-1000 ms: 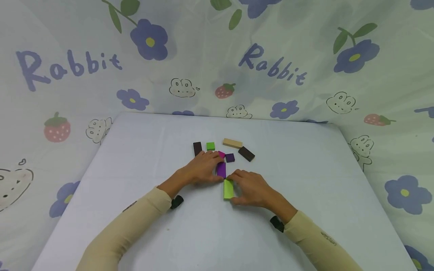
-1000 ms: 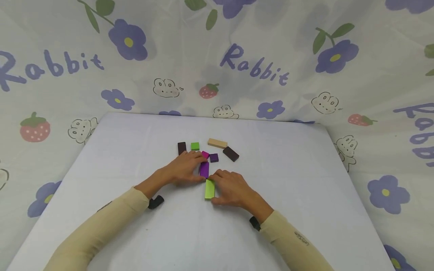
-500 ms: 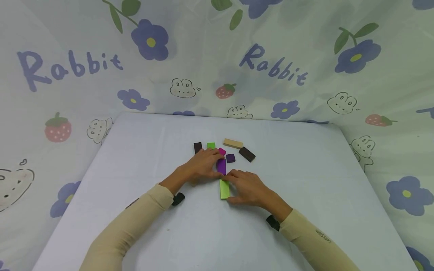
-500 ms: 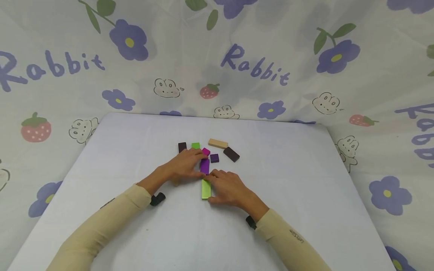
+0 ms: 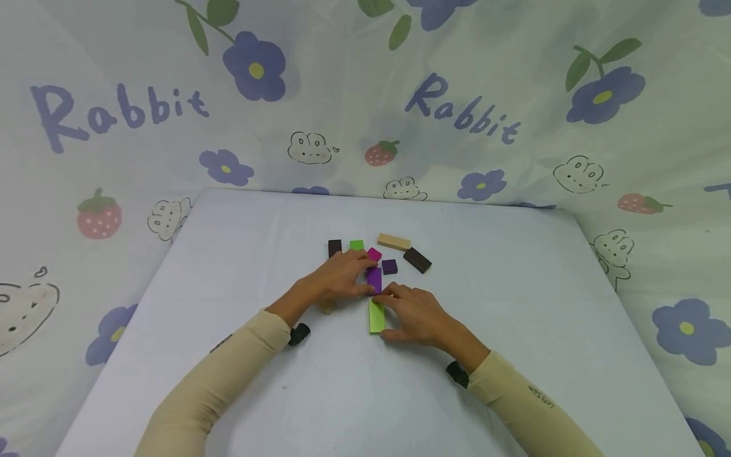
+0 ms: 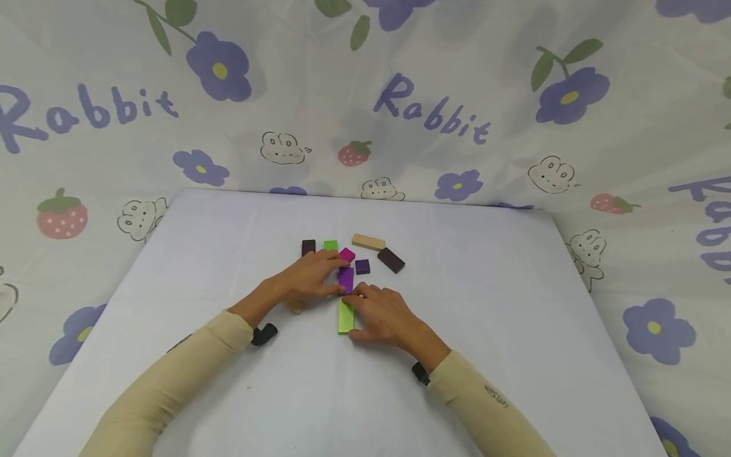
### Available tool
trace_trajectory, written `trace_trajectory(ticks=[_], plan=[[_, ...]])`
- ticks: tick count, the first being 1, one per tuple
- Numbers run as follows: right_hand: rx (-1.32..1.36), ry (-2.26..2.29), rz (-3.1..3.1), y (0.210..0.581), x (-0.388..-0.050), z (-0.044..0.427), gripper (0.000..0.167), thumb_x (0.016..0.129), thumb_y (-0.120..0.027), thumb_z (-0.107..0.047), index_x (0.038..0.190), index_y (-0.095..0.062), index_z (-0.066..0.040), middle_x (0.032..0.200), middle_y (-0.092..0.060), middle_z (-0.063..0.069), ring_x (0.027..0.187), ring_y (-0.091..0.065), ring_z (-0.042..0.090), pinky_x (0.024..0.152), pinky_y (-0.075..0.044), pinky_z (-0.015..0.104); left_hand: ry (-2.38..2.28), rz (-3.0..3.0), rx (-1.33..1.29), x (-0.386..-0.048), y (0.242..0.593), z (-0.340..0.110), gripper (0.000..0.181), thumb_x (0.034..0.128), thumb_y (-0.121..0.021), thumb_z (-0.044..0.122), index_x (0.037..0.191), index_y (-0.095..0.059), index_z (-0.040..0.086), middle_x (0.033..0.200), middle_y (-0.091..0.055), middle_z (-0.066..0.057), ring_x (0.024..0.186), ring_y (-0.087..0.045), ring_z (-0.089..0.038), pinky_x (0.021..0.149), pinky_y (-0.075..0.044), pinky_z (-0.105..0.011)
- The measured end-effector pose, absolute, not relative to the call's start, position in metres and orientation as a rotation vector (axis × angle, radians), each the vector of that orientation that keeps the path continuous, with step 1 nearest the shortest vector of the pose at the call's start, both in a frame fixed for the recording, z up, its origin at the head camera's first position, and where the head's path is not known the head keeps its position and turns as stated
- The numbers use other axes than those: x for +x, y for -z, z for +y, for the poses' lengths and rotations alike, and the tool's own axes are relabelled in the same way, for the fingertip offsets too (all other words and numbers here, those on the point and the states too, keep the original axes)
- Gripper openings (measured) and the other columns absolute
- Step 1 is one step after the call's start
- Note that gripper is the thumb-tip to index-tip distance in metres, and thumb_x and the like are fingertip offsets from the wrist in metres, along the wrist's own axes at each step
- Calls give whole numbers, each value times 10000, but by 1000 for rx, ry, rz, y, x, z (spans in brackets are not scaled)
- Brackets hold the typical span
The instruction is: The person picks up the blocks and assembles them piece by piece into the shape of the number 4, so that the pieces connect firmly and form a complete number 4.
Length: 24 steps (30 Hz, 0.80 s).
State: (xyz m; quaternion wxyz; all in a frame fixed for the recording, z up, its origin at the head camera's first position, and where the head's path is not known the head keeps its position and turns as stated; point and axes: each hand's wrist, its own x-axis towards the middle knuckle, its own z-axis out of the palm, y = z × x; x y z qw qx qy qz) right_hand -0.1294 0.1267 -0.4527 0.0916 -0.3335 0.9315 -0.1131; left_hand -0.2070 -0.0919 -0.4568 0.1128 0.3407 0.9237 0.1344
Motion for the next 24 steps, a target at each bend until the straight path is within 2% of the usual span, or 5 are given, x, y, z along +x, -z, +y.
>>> trace_trajectory(ticks=[5,24], plan=[[-1019,322,2785,454,-132,127,646,831,-773,-454,1384,-626,-153,1297,-575,7,1079,-591,180,838,-529,382,-401,2709,999,-207,457,-92,604,941,-693,427,1426,-573,88,1394,-557,-80,1276,-506,-249,1026,-419,-459],[-1020,322,2810,453,-133,125,673,830,-789,-462,1401,-617,-152,1294,-573,21,1021,-615,207,815,-537,396,-376,2704,988,-205,455,-91,580,948,-674,415,1419,-577,91,1423,-543,-85,1293,-490,-256,1022,-417,-458]])
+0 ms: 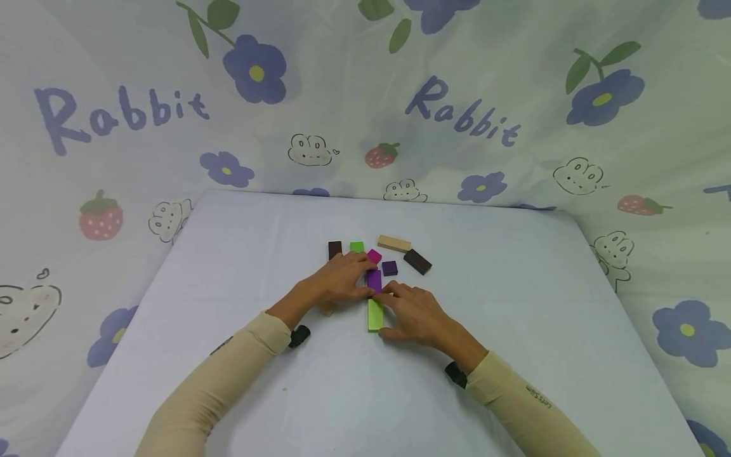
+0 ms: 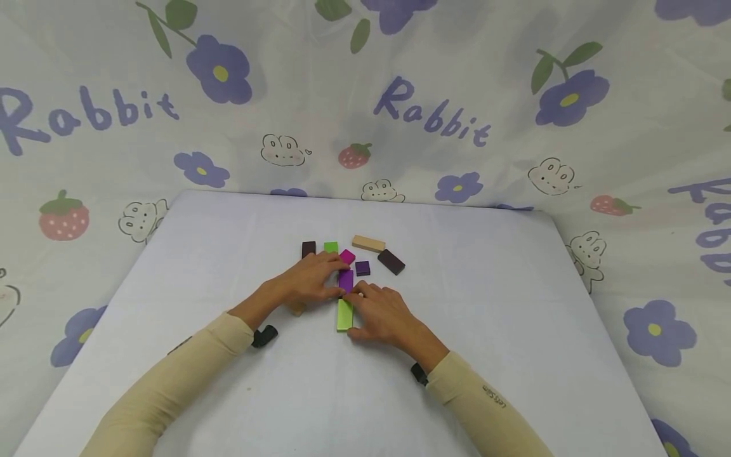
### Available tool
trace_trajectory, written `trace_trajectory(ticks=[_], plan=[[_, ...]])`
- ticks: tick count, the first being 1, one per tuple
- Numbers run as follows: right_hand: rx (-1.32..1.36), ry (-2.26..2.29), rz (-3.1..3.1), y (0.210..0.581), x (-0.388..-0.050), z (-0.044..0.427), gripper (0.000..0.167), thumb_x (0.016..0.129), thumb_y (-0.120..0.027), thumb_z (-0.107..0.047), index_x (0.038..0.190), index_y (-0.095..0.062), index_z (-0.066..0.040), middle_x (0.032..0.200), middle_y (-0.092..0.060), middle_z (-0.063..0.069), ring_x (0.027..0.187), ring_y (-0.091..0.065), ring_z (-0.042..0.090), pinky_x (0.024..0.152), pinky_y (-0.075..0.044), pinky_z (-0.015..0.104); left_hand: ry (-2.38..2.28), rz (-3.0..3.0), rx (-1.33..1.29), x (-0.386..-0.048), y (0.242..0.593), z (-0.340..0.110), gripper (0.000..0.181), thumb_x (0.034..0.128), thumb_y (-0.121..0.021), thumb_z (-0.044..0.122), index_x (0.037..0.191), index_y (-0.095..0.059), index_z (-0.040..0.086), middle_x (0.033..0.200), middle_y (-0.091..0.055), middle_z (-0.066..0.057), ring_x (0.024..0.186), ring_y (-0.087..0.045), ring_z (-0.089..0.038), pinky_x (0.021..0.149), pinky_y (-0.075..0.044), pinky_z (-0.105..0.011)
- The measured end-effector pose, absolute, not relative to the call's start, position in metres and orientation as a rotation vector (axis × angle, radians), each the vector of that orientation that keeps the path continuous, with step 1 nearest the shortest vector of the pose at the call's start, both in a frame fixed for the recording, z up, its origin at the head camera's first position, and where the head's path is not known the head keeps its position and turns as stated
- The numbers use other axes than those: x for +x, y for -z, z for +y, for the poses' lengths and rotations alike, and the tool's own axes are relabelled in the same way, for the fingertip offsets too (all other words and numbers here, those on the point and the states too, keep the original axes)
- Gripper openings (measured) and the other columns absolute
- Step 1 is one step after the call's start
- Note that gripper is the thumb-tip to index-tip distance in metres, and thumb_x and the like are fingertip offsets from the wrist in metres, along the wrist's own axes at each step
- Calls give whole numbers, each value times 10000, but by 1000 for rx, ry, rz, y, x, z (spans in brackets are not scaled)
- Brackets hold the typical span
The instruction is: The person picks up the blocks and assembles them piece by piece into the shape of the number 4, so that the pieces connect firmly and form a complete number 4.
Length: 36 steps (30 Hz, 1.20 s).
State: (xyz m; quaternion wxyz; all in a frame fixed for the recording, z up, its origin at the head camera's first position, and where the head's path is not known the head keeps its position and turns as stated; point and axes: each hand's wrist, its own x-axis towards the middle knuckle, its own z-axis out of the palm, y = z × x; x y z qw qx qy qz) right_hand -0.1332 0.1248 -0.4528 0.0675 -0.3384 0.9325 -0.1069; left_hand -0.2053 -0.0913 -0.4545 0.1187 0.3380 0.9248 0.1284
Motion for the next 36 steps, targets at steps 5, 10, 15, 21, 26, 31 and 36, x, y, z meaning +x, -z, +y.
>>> trace_trajectory(ticks=[5,10,15,21,26,31,36], plan=[[-1018,326,2825,453,-133,125,675,826,-796,-451,1400,-615,-145,1275,-579,21,1003,-615,197,812,-537,387,-375,2702,995,-205,454,-92,568,945,-682,401,1407,-586,84,1406,-553,-89,1287,-499,-258,1035,-424,-459],[-1026,312,2845,454,-133,125,670,824,-793,-455,1393,-622,-147,1263,-585,17,988,-615,188,791,-535,372,-404,2684,986,-204,454,-92,576,951,-684,389,1414,-574,64,1408,-547,-105,1306,-496,-261,1089,-405,-457],[-1024,332,2846,455,-133,124,654,824,-796,-447,1376,-633,-138,1259,-584,18,984,-616,191,781,-536,378,-445,2661,977,-202,453,-93,585,949,-690,369,1424,-559,54,1428,-529,-115,1319,-491,-269,1115,-390,-458],[-1013,326,2840,454,-133,124,645,820,-816,-445,1345,-647,-111,1268,-584,28,1010,-625,194,800,-550,380,-468,2633,960,-200,451,-95,638,926,-715,369,1447,-534,49,1478,-492,-122,1371,-448,-284,1143,-355,-475],[-991,315,2834,453,-133,123,646,821,-820,-446,1344,-652,-107,1261,-589,31,1029,-617,183,815,-552,370,-478,2628,958,-199,450,-95,637,930,-713,369,1452,-529,53,1486,-486,-124,1378,-440,-288,1145,-348,-492],[-985,309,2829,452,-133,123,646,825,-818,-455,1351,-657,-116,1241,-594,29,1011,-607,180,796,-548,354,-477,2631,968,-200,451,-95,632,935,-710,367,1454,-527,57,1486,-485,-120,1383,-434,-282,1148,-344,-491],[-986,332,2824,451,-132,124,649,826,-822,-450,1353,-655,-110,1231,-605,31,1012,-606,181,796,-544,345,-489,2636,986,-200,452,-96,626,940,-707,365,1453,-529,55,1481,-489,-120,1380,-436,-280,1141,-353,-490]])
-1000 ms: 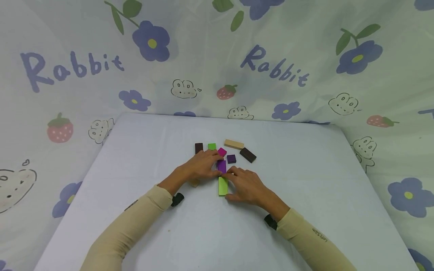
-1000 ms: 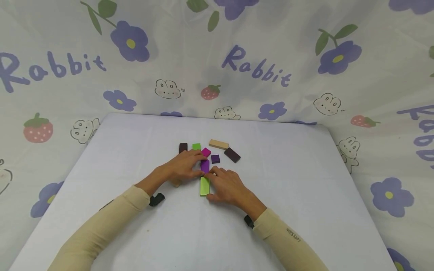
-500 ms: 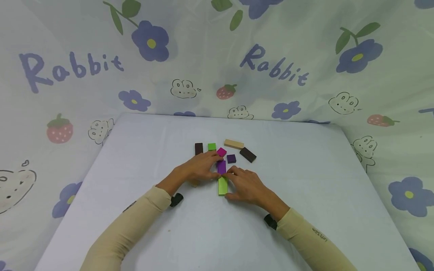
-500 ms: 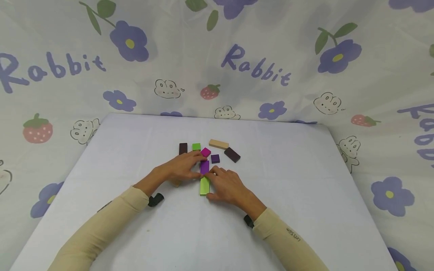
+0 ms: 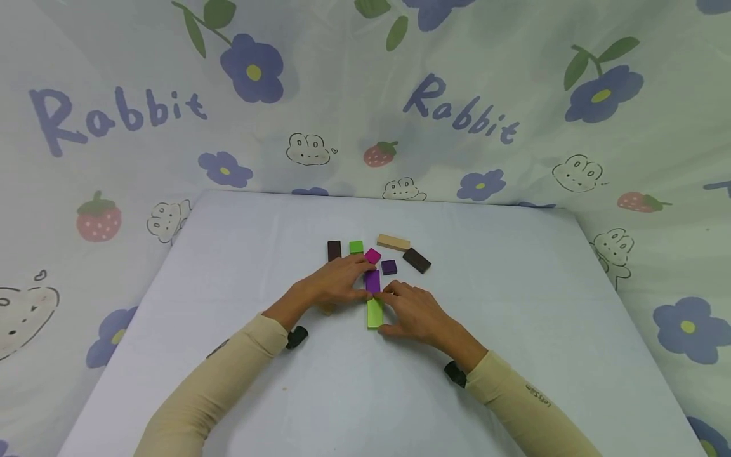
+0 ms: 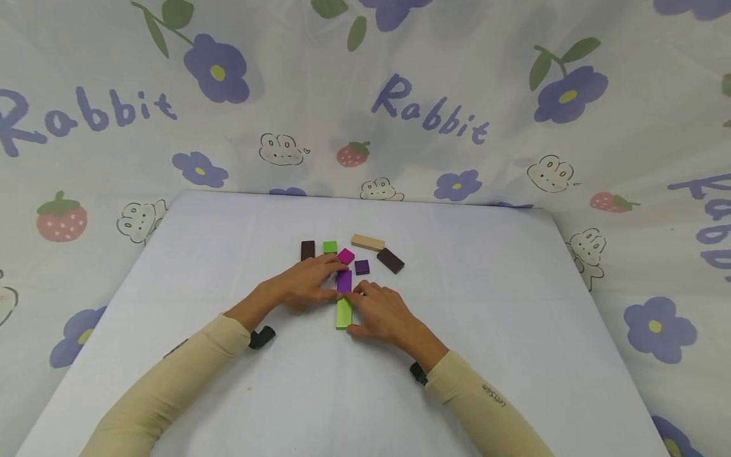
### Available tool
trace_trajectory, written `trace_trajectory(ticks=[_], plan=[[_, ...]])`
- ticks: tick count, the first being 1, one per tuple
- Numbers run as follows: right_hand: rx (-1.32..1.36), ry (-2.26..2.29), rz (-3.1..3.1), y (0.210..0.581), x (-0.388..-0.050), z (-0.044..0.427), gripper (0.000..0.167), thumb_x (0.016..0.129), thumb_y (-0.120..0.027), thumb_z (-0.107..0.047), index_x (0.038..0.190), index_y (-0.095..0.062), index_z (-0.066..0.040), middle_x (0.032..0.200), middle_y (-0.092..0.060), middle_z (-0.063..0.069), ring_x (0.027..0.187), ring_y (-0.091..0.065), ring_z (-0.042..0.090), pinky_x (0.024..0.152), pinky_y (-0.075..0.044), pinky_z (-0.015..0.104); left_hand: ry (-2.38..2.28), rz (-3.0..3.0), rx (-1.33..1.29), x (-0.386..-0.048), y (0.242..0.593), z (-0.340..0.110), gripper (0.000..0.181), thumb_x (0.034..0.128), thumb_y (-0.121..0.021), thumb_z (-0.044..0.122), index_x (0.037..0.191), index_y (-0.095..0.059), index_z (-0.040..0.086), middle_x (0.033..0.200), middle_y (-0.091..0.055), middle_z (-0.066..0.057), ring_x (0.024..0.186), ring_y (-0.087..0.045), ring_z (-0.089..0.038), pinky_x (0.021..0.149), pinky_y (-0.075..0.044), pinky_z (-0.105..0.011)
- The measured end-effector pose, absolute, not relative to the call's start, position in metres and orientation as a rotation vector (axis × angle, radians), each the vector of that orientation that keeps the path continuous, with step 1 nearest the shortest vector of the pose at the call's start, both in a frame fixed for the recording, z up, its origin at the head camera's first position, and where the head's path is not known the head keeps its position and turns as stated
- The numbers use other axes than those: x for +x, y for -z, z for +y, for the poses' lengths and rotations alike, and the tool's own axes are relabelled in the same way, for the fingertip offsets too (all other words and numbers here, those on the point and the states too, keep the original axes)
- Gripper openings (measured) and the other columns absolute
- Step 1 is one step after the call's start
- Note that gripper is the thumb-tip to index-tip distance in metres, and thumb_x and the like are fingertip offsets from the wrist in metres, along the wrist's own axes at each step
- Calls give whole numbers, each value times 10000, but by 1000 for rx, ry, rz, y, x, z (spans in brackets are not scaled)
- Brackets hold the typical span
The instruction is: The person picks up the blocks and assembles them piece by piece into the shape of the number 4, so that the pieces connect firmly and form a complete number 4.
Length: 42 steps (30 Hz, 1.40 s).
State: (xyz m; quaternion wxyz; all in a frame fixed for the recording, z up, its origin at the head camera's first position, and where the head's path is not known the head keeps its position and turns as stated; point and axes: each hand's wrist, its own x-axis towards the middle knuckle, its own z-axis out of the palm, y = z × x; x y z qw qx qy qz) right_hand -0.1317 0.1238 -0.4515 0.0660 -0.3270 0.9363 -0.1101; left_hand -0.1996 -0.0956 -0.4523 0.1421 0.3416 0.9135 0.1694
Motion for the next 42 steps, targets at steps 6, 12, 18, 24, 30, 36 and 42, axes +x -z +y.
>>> trace_trajectory(ticks=[6,12,18,24,30,36,42], plan=[[-975,343,2818,451,-132,123,660,820,-833,-441,1352,-650,-96,1233,-614,38,1027,-607,186,811,-548,350,-472,2642,999,-200,454,-96,624,945,-700,381,1455,-529,63,1483,-489,-112,1381,-437,-272,1141,-354,-479],[-967,329,2817,451,-132,122,663,817,-836,-439,1352,-649,-95,1239,-614,41,1050,-605,191,828,-551,361,-474,2644,992,-200,454,-96,615,943,-704,378,1447,-539,65,1470,-500,-104,1369,-448,-263,1139,-357,-476],[-971,323,2828,450,-132,122,669,808,-845,-442,1344,-653,-92,1235,-621,38,1043,-611,190,827,-552,359,-482,2647,992,-200,455,-95,613,941,-708,379,1443,-542,68,1468,-503,-98,1369,-447,-261,1139,-357,-478],[-952,327,2822,450,-131,122,679,807,-847,-445,1351,-650,-89,1244,-621,42,1061,-613,201,850,-553,367,-472,2646,993,-200,455,-95,612,944,-702,378,1446,-538,68,1466,-504,-100,1368,-448,-262,1136,-362,-476],[-955,322,2819,451,-131,122,688,808,-845,-455,1358,-646,-92,1247,-617,42,1064,-610,200,859,-553,374,-470,2644,985,-198,454,-96,622,947,-693,380,1457,-526,64,1480,-494,-108,1378,-441,-271,1144,-353,-477],[-920,320,2816,448,-133,124,741,791,-845,-494,1394,-620,-126,1259,-604,33,1063,-607,197,860,-550,380,-493,2636,902,-197,453,-97,673,954,-668,433,1502,-479,92,1541,-430,-123,1407,-414,-306,1158,-330,-493],[-858,328,2830,439,-137,130,781,783,-834,-541,1420,-596,-157,1265,-600,26,1090,-608,195,878,-554,408,-543,2621,812,-193,448,-99,710,940,-665,445,1536,-437,133,1590,-361,-152,1431,-383,-359,1160,-306,-544]])
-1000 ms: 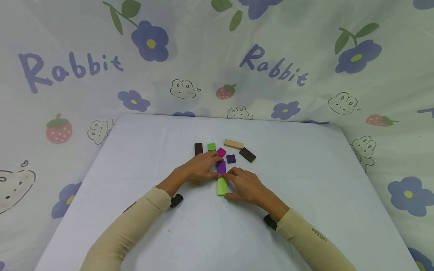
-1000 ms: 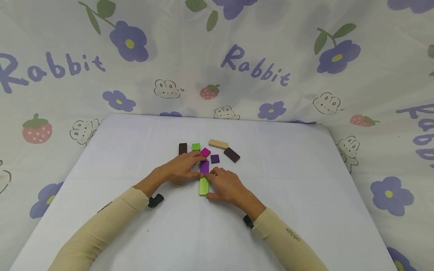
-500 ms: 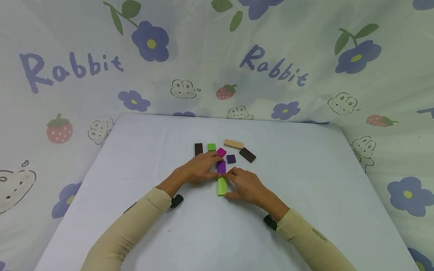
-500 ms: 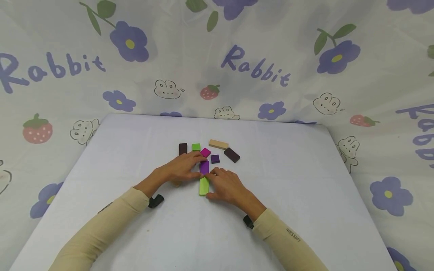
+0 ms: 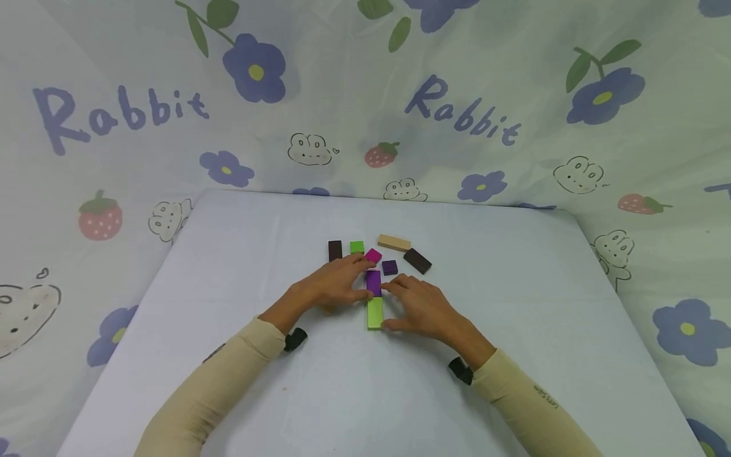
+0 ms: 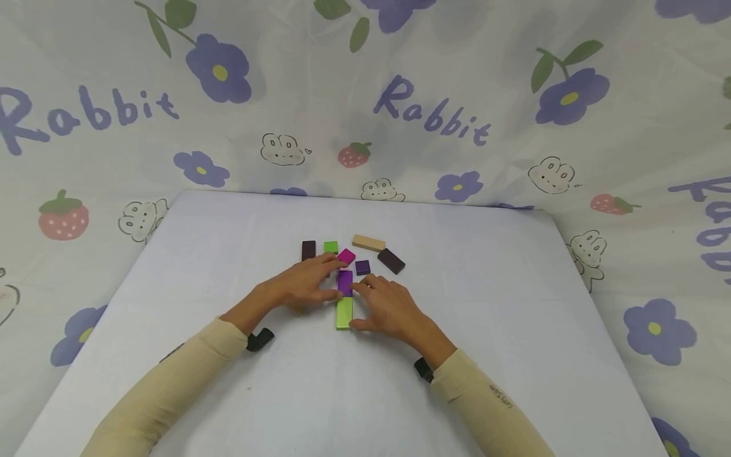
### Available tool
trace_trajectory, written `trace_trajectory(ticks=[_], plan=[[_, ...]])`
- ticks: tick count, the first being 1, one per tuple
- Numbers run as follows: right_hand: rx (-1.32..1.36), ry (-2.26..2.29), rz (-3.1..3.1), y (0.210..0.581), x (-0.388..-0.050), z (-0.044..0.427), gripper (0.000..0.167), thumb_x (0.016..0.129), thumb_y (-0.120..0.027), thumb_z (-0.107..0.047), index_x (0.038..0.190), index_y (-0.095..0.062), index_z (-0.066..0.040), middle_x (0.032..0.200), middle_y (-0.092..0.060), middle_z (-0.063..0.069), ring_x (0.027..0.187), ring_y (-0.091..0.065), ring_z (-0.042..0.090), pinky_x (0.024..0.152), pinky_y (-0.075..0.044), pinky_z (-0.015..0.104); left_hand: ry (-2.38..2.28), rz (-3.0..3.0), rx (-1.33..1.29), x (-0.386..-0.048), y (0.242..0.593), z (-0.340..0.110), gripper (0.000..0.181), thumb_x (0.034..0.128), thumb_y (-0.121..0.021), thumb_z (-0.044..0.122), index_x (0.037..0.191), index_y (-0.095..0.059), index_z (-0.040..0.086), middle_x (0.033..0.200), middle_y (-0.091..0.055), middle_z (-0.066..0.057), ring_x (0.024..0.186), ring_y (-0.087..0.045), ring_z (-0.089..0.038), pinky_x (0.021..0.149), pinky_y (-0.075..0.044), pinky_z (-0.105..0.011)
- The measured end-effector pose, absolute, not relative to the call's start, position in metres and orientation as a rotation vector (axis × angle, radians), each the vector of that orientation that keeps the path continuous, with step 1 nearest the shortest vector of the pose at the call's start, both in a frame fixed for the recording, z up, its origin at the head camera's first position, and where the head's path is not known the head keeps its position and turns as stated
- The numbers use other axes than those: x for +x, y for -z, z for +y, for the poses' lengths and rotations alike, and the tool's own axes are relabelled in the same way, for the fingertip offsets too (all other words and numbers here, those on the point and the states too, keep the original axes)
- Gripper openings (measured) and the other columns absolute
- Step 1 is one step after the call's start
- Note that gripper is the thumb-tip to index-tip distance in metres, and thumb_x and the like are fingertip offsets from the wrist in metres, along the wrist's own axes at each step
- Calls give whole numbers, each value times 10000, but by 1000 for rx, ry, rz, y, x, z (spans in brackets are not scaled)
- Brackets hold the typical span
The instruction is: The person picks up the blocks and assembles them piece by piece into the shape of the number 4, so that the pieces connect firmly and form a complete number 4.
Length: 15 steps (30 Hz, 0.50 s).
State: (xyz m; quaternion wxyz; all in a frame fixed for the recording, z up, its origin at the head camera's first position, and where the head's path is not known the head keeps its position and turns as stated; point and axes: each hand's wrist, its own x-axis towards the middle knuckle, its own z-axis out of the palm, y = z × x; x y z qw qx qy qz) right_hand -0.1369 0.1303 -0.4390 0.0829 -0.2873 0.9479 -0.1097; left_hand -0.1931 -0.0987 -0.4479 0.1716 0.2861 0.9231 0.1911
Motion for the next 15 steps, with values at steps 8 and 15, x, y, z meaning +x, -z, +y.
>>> trace_trajectory(ticks=[8,15], plan=[[-815,364,2855,437,-144,140,777,782,-840,-525,1430,-580,-183,1308,-588,34,1114,-606,211,898,-549,443,-475,2711,924,-181,443,-100,758,891,-716,488,1510,-471,126,1515,-444,-116,1383,-433,-302,1140,-331,-551],[-796,406,2866,438,-148,146,797,784,-844,-505,1447,-557,-170,1337,-573,72,1149,-595,256,917,-540,495,-346,2770,1010,-163,446,-99,857,869,-691,596,1542,-413,144,1569,-382,-107,1436,-357,-324,1146,-298,-561]])
